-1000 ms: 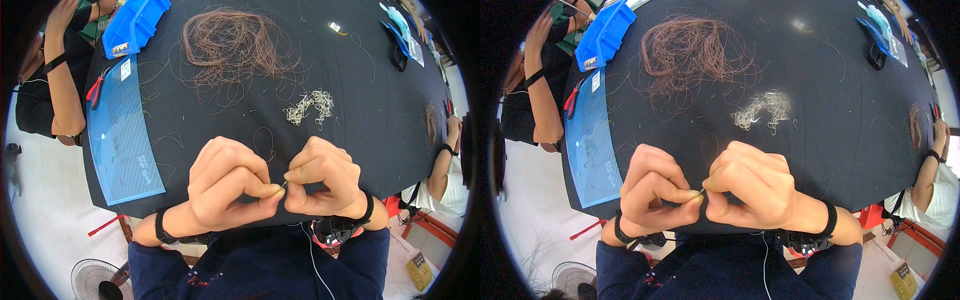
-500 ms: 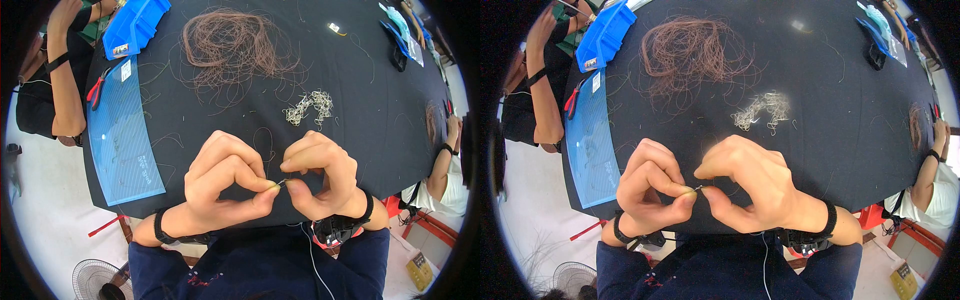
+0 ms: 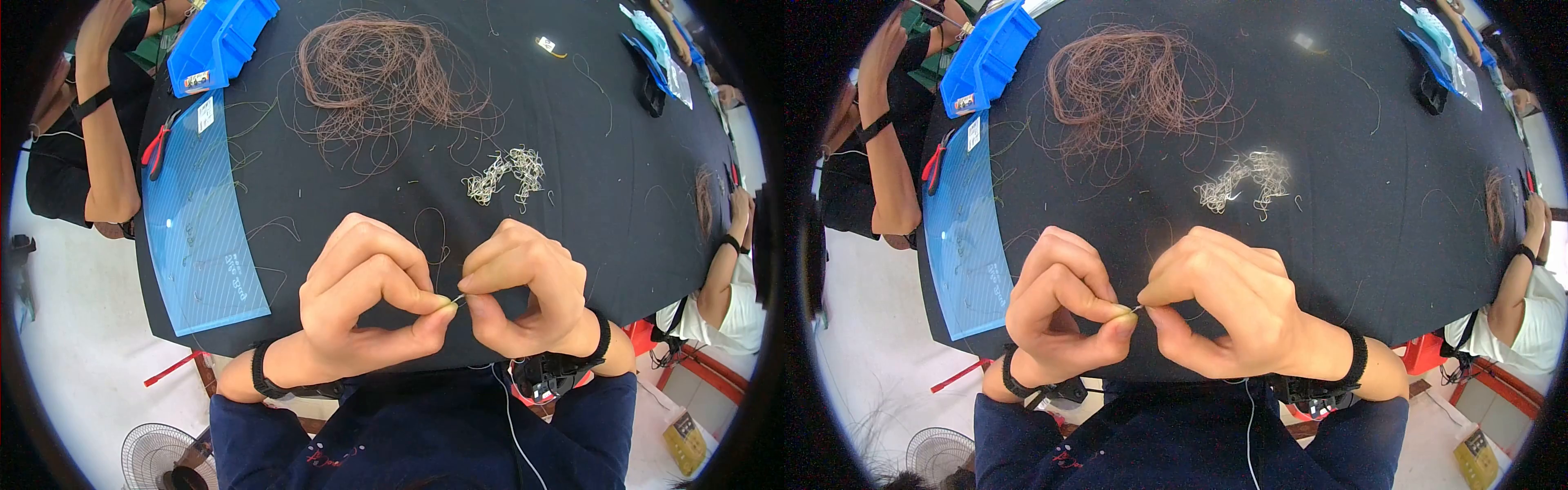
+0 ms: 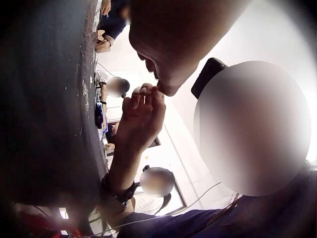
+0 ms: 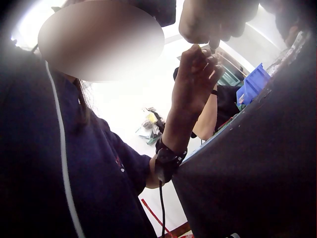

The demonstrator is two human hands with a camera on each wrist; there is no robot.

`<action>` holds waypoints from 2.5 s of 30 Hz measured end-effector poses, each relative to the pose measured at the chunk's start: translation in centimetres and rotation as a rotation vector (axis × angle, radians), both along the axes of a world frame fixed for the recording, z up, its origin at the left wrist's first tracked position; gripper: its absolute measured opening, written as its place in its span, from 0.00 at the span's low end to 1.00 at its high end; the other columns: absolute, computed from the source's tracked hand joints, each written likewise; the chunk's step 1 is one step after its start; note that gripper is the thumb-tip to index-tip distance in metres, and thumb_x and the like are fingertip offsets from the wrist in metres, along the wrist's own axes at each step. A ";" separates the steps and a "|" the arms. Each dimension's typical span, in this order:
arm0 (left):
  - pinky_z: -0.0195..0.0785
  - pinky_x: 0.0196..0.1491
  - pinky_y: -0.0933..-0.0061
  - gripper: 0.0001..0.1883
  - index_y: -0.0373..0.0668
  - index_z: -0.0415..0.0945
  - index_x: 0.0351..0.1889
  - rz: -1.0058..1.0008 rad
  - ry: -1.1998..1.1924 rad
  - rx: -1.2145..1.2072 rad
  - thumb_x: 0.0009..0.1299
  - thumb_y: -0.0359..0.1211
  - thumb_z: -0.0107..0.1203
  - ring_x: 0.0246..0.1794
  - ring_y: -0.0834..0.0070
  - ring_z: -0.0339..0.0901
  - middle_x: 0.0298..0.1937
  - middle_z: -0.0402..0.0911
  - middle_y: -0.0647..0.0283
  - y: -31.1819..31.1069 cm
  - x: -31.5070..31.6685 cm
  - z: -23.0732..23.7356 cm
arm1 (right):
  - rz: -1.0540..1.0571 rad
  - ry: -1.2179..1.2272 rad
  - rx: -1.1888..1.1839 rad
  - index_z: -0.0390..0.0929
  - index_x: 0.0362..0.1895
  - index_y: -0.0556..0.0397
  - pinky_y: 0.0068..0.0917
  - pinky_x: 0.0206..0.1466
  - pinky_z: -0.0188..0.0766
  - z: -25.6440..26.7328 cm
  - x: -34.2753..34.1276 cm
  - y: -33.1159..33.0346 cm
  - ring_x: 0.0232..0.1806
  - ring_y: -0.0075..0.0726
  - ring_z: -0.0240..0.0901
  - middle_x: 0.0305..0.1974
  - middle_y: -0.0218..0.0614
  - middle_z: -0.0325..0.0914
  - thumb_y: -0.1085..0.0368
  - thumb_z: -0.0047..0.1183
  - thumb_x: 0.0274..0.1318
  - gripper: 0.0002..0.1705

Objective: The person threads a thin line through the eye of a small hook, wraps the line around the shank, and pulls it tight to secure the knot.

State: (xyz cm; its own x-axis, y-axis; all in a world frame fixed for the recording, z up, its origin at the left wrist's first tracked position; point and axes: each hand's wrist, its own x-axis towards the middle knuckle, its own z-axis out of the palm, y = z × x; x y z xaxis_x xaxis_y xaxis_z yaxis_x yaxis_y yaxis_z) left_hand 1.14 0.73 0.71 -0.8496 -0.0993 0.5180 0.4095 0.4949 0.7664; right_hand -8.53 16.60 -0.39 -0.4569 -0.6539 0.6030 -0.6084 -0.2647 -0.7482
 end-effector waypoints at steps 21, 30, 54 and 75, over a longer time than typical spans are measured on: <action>0.58 0.32 0.75 0.12 0.44 0.75 0.22 -0.003 -0.034 0.062 0.42 0.24 0.66 0.27 0.76 0.70 0.27 0.74 0.67 0.1 0.1 -0.2 | 0.022 -0.164 0.046 0.74 0.28 0.60 0.21 0.21 0.60 0.5 0.0 0.1 0.19 0.29 0.65 0.24 0.36 0.73 0.82 0.54 0.32 0.12; 0.58 0.32 0.75 0.12 0.44 0.75 0.22 -0.001 -0.032 0.063 0.42 0.24 0.66 0.27 0.76 0.70 0.27 0.74 0.67 0.2 0.1 -0.1 | 0.029 -0.078 0.030 0.74 0.28 0.60 0.22 0.21 0.62 0.4 -0.1 0.1 0.20 0.31 0.68 0.24 0.37 0.73 0.82 0.56 0.32 0.12; 0.58 0.31 0.77 0.09 0.43 0.74 0.21 -0.075 -0.009 -0.023 0.47 0.25 0.66 0.28 0.75 0.67 0.27 0.72 0.66 0.2 -0.1 -0.3 | -0.009 -0.043 -0.001 0.72 0.23 0.59 0.20 0.17 0.57 0.1 0.1 0.1 0.16 0.28 0.62 0.19 0.34 0.70 0.80 0.57 0.33 0.09; 0.60 0.30 0.80 0.10 0.42 0.77 0.24 -0.017 -0.081 0.124 0.44 0.24 0.66 0.28 0.77 0.70 0.30 0.75 0.64 -0.1 0.0 0.0 | 0.125 -0.271 0.094 0.74 0.29 0.58 0.17 0.18 0.53 0.5 -0.5 0.5 0.17 0.20 0.60 0.25 0.32 0.72 0.77 0.54 0.38 0.09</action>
